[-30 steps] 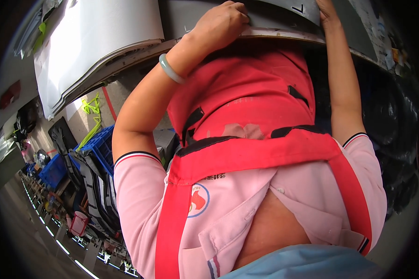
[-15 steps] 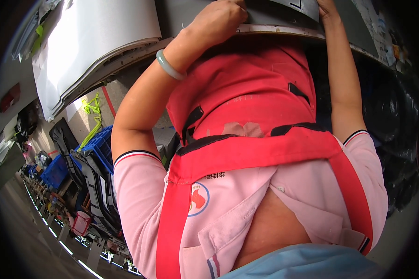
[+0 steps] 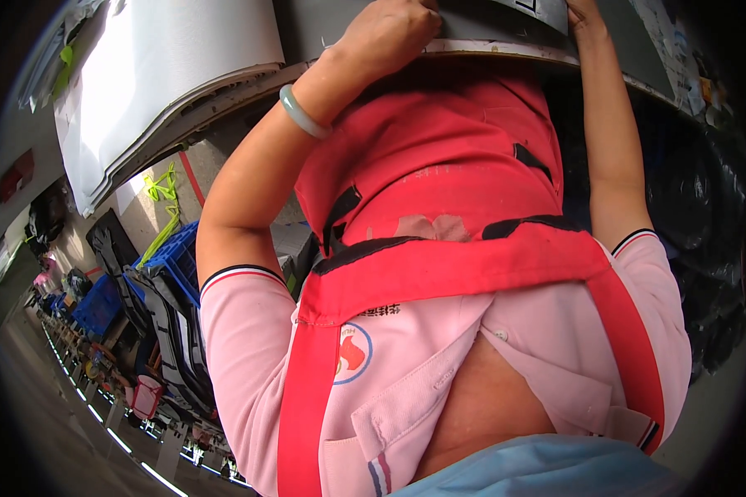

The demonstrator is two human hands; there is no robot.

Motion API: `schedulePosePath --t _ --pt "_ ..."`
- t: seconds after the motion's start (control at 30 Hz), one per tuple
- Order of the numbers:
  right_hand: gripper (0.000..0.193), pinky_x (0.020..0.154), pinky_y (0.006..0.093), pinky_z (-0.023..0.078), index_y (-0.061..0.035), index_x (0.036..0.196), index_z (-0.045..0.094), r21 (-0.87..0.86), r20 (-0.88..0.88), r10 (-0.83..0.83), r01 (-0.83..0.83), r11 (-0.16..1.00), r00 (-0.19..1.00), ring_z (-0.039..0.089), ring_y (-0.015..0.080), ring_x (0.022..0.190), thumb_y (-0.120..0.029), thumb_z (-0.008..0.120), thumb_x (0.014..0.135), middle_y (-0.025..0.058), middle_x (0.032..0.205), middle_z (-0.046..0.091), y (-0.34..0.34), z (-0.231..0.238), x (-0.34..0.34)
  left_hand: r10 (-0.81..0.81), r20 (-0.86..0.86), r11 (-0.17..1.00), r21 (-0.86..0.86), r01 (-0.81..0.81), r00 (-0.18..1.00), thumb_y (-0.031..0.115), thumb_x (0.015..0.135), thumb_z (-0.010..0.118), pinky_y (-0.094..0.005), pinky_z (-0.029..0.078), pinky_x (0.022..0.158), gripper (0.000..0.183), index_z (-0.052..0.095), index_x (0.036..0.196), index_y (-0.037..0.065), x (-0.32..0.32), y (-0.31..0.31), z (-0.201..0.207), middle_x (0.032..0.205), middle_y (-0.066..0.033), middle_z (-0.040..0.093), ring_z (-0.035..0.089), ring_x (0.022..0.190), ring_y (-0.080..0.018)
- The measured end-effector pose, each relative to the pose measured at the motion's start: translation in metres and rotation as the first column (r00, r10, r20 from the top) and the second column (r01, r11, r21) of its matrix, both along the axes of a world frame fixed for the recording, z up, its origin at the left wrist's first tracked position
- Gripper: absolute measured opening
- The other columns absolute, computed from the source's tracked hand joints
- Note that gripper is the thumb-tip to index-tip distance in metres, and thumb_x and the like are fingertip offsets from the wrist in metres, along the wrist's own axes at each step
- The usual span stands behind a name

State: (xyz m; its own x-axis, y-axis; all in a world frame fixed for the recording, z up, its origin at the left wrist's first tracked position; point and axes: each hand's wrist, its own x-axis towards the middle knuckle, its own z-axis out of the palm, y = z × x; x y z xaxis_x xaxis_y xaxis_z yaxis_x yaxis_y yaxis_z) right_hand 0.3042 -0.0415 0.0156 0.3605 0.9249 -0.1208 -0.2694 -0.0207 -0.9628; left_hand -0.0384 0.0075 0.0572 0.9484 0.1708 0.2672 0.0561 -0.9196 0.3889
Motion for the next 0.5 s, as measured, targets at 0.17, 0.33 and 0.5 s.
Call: schedulePosePath --t 0.17,0.33,0.5 --pt "0.022 0.071 0.0264 0.056 -0.0069 0.111 0.066 -0.028 -0.003 -0.025 0.025 0.999 1.0 0.067 0.0117 0.08 -0.02 0.07 0.094 0.0028 0.094 0.07 -0.002 0.002 -0.001 0.045 -0.047 0.999 -0.02 -0.046 0.998 0.014 0.08 0.063 -0.0374 0.049 0.084 0.013 0.067 0.073 0.004 0.003 -0.009 0.012 0.09 -0.0113 0.065 0.058 0.092 -0.0287" --pt "0.02 0.07 0.0263 0.056 -0.0069 0.11 0.066 -0.036 0.005 -0.023 0.023 0.999 1.0 0.067 0.0111 0.079 -0.019 0.07 0.094 0.0026 0.093 0.07 0.0 0.005 -0.004 -0.054 -0.15 0.986 0.145 0.076 0.987 0.016 0.081 0.06 -0.036 0.048 0.082 0.017 0.067 0.071 0.005 0.002 -0.008 0.011 0.086 -0.0099 0.064 0.056 0.089 -0.0265" --pt "0.019 0.07 0.026 0.056 -0.0073 0.11 0.066 -0.004 0.021 -0.011 0.012 1.0 1.0 0.067 0.0109 0.078 -0.018 0.069 0.095 0.0025 0.093 0.07 -0.002 -0.001 0.003 0.009 -0.03 0.993 0.118 -0.005 1.0 0.015 0.08 0.06 -0.0342 0.047 0.081 0.016 0.067 0.068 0.006 0.004 -0.011 0.001 0.082 -0.0092 0.064 0.056 0.088 -0.0255"
